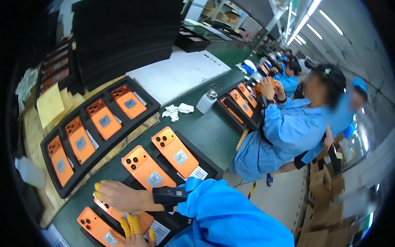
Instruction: Cleaning and inspecting the exterior of orange mobile phones at an assembly line station.
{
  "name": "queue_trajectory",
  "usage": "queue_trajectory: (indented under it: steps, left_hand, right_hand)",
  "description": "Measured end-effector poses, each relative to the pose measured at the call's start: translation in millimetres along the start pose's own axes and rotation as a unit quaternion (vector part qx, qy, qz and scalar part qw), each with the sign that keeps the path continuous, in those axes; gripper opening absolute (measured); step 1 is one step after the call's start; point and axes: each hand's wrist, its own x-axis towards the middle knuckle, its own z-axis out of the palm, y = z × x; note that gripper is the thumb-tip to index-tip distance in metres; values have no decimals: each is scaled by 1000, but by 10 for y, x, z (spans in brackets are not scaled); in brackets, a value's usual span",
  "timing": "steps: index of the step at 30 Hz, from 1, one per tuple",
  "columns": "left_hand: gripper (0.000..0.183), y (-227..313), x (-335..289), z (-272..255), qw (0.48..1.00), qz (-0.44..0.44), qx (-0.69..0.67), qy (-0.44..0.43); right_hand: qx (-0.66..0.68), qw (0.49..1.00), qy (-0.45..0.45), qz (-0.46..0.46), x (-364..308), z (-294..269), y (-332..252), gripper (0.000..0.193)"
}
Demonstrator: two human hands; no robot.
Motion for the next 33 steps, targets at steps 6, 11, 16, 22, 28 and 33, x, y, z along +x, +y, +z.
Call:
queue_trajectory:
  steps: [6, 11, 16, 22, 28, 33]
  left_hand:
    - [60, 87, 9, -32, 999, 6, 35, 19]
    - [58, 134, 116, 29, 999, -7, -41, 29]
    - [47, 142, 139, -51, 996, -6, -66, 59]
    - [50, 83, 14, -31, 998, -31, -45, 35]
    - [50, 112, 49, -50, 998, -23, -55, 33]
    - [50, 98, 70, -44, 998, -23, -46, 29]
  right_hand:
    - [-45, 998, 8, -43, -173, -53, -63, 20]
    - [-96, 994, 9, -46, -326, -329, 103, 32]
    - [-74, 996, 33, 38, -183, -652, 62, 32]
    - [-33, 997, -73, -18, -119, -430, -32, 39]
    - [-169, 983, -68, 15, -187, -996, 271, 37]
    - [-31, 989, -115, -88, -95, -616, 10, 37]
